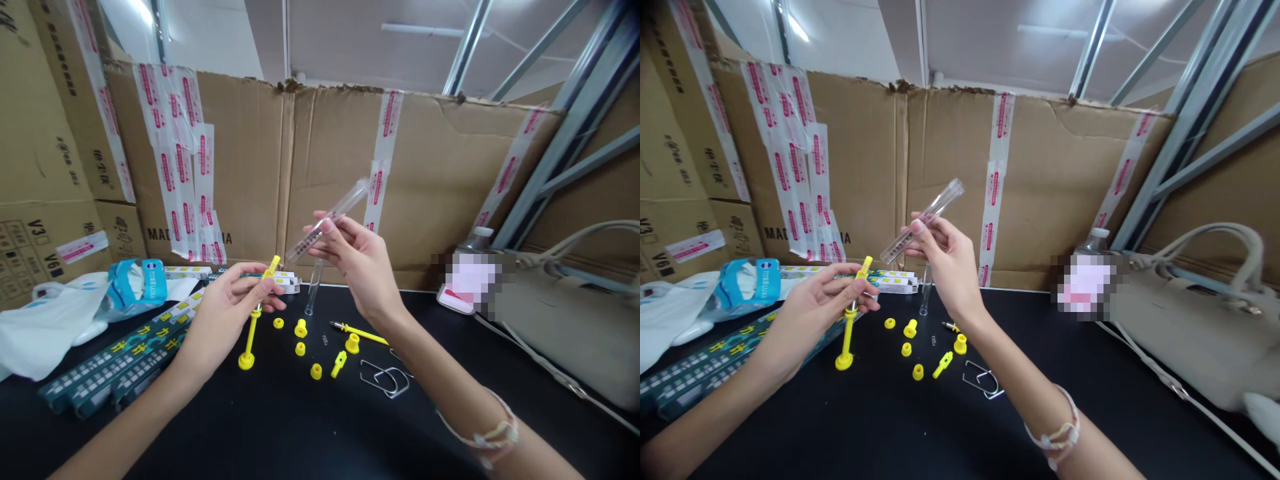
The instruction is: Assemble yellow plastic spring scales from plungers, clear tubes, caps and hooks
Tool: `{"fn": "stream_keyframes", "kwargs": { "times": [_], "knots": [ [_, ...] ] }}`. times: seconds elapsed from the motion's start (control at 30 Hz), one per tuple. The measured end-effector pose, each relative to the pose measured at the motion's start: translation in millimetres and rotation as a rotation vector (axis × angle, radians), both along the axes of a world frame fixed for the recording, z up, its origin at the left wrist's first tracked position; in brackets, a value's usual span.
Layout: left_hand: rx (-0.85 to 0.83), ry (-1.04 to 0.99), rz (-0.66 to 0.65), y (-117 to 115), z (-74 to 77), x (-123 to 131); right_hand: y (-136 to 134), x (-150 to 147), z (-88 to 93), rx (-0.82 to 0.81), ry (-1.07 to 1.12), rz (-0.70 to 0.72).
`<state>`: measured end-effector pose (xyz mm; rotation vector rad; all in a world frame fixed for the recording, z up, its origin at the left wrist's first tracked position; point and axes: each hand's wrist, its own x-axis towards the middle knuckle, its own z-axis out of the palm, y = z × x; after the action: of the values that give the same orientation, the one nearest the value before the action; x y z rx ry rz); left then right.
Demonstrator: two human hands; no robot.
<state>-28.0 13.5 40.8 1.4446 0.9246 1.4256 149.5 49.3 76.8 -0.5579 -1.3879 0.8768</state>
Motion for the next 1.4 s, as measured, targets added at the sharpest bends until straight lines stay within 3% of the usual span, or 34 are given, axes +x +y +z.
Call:
{"fn": "stream_keyframes", "kwargs": {
  "times": [0.1, 0.27, 0.53, 0.8, 0.97, 1.07, 1.23, 1.4],
  "knots": [
    [-0.022, 0.052, -0.045, 0.4, -5.1, 2.8, -5.1, 0.2, 4.6, 0.02, 0.002, 0.038],
    [-0.047, 0.098, -0.062, 1.5, -10.1, 4.9, -3.4, -6.4, -6.2, -0.048, -0.072, 0.083],
    [-0.065, 0.059, -0.06, 5.4, -14.9, 5.0, -1.0, 3.9, -0.3, -0.012, -0.01, -0.009],
    [-0.057, 0.106, -0.097, 4.3, -16.4, 4.6, -2.6, -8.0, -16.1, -0.105, -0.196, 0.081],
    [-0.084, 0.145, -0.127, 7.8, -19.1, 5.2, -0.2, -9.6, -25.2, -0.078, -0.381, 0.051],
    [-0.088, 0.08, -0.114, 10.1, -18.6, 2.6, -3.2, -7.1, -39.1, -0.088, -0.454, -0.019],
    [-0.138, -0.195, -0.175, 10.2, -10.0, -4.8, -29.3, -9.5, -79.6, -0.328, -0.616, 0.195],
    [-0.131, -0.303, -0.206, 8.3, -2.2, -9.6, -53.4, -27.1, -104.8, -0.348, -0.728, 0.149]
  ]
}}
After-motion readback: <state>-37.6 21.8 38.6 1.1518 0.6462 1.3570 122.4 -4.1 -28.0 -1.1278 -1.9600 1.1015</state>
